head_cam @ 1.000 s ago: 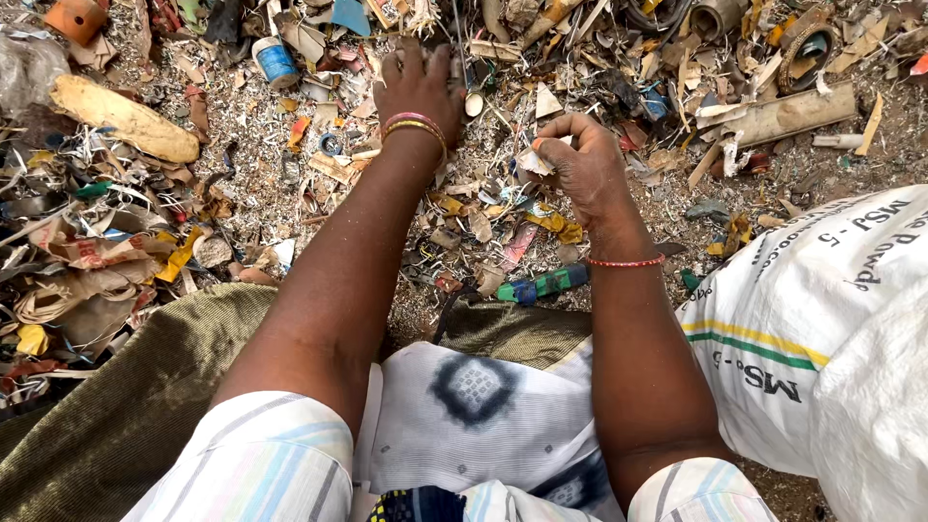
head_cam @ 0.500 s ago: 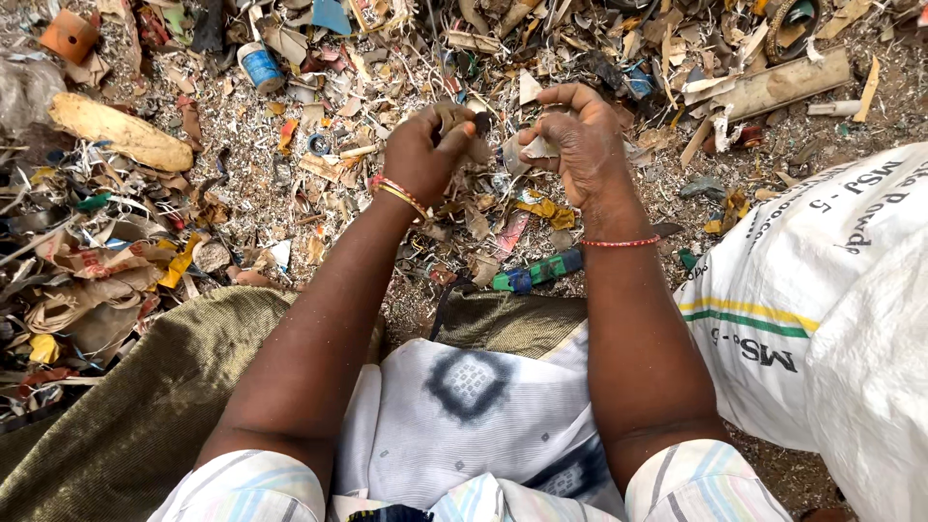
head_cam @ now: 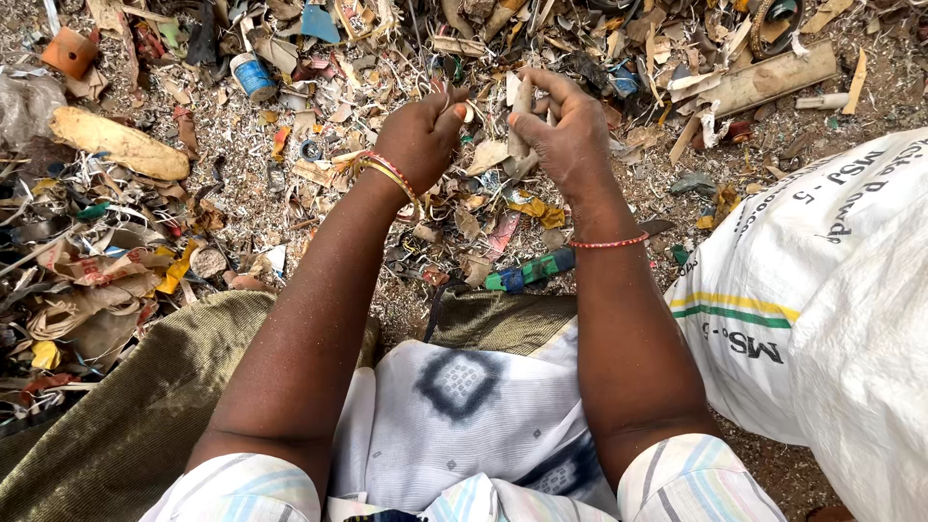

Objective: The person sits on the ground and sorts through a large pile of waste scraps by hand, picking out specific pieces of plastic and cardboard and placing them into white bags.

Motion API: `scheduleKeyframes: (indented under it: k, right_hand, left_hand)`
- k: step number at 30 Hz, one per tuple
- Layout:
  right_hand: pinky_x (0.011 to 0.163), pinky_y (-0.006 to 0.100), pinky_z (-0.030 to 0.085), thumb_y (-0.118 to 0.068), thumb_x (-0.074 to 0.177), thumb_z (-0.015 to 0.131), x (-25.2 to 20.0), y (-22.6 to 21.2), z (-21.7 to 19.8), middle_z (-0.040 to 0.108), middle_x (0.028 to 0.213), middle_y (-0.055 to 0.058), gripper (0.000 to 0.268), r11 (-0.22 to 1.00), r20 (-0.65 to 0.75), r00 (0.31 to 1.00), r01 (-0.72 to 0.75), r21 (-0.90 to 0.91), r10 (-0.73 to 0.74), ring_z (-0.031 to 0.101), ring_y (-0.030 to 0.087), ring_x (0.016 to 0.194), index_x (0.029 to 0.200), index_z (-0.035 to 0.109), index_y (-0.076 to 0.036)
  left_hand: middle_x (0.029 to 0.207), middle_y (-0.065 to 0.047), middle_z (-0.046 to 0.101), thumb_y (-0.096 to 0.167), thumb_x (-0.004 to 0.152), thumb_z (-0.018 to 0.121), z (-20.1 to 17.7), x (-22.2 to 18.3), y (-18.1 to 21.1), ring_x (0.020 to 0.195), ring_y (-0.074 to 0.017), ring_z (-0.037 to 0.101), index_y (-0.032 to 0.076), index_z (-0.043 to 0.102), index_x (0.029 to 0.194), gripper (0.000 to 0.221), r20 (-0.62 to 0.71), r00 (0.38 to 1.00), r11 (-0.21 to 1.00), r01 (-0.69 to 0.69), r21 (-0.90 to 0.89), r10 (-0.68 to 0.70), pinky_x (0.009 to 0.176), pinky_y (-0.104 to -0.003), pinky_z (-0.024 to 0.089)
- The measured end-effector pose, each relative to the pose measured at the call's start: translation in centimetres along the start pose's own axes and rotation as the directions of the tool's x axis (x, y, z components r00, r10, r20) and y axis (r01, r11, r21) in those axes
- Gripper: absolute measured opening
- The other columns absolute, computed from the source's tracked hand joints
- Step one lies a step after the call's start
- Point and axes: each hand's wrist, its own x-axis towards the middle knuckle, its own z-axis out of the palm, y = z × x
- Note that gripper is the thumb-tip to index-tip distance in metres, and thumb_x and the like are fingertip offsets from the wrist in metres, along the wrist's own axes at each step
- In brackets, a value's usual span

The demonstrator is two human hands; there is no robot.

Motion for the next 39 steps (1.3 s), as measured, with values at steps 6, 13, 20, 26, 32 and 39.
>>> scheduleKeyframes:
  k: [6,13,20,26,32,39]
  right_hand:
    - [0.063,0.02,0.064,0.007,0.081,0.075,0.3,1.1,-1.3,0.075,0.118,0.02,0.08,0.94,0.117,0.993,-0.057,0.337,0.018,0.078,0.013,0.086,0.154,0.042,-0.001]
    - [0.05,0.017,0.051,0.008,0.076,0.079,0.4,0.6,-1.6,0.072,0.127,0.03,0.093,0.888,0.145,0.989,-0.054,0.457,-0.014,0.072,0.013,0.078,0.158,0.036,-0.001]
    - [0.06,0.021,0.057,0.01,0.074,0.08,0.2,1.1,-2.0,0.067,0.129,0.013,0.092,0.848,0.198,0.98,-0.116,0.518,0.012,0.073,0.01,0.087,0.152,0.033,-0.008]
    - [0.051,0.022,0.042,-0.011,0.088,0.077,0.9,2.4,-2.2,0.069,0.095,0.008,0.037,0.694,0.235,0.972,-0.185,0.696,0.024,0.063,0.011,0.072,0.123,0.07,-0.002]
    - [0.053,0.026,0.043,-0.043,0.103,0.073,0.4,1.2,-1.4,0.064,0.089,0.003,0.035,0.562,0.332,0.939,-0.32,0.763,0.084,0.062,0.013,0.071,0.106,0.065,-0.009]
    - [0.068,0.037,0.065,-0.071,0.088,0.055,-0.3,-0.5,-0.5,0.069,0.101,0.009,0.07,0.405,0.356,0.912,-0.41,0.817,0.204,0.075,0.02,0.083,0.11,0.067,-0.006]
  left_hand:
    - [0.162,-0.027,0.01,0.047,0.104,0.054,-1.3,-0.5,-1.4,0.147,-0.0489,0.023,0.038,0.064,0.143,0.041,0.092,0.994,0.872,0.007,0.49,-0.059,0.113,-0.055,0.028]
    - [0.11,-0.023,0.07,0.039,0.108,0.062,-2.3,-1.2,0.8,0.096,-0.0343,0.064,0.01,0.078,0.112,0.033,-0.103,0.993,0.946,0.094,0.31,-0.065,0.083,-0.045,0.053]
    - [0.078,-0.002,0.079,0.034,0.083,0.083,-1.5,-0.5,1.7,0.065,-0.0066,0.071,0.007,0.081,0.088,0.028,-0.286,0.956,0.993,0.025,-0.113,-0.057,0.06,-0.027,0.056]
    - [0.078,-0.004,0.078,0.035,0.095,0.076,-0.5,-0.1,1.8,0.065,-0.0096,0.069,0.007,0.079,0.092,0.028,-0.323,0.946,0.997,0.007,-0.081,-0.033,0.062,-0.03,0.054]
    - [0.084,-0.002,0.079,0.037,0.098,0.071,1.7,-1.3,5.0,0.073,-0.0085,0.076,0.008,0.077,0.095,0.029,-0.465,0.881,0.975,-0.17,-0.142,0.086,0.064,-0.03,0.062]
    - [0.099,-0.008,0.072,0.028,0.106,0.069,2.3,-2.7,8.6,0.092,-0.0258,0.071,0.014,0.076,0.121,0.022,-0.308,0.834,0.883,-0.386,0.269,0.458,0.08,-0.043,0.057]
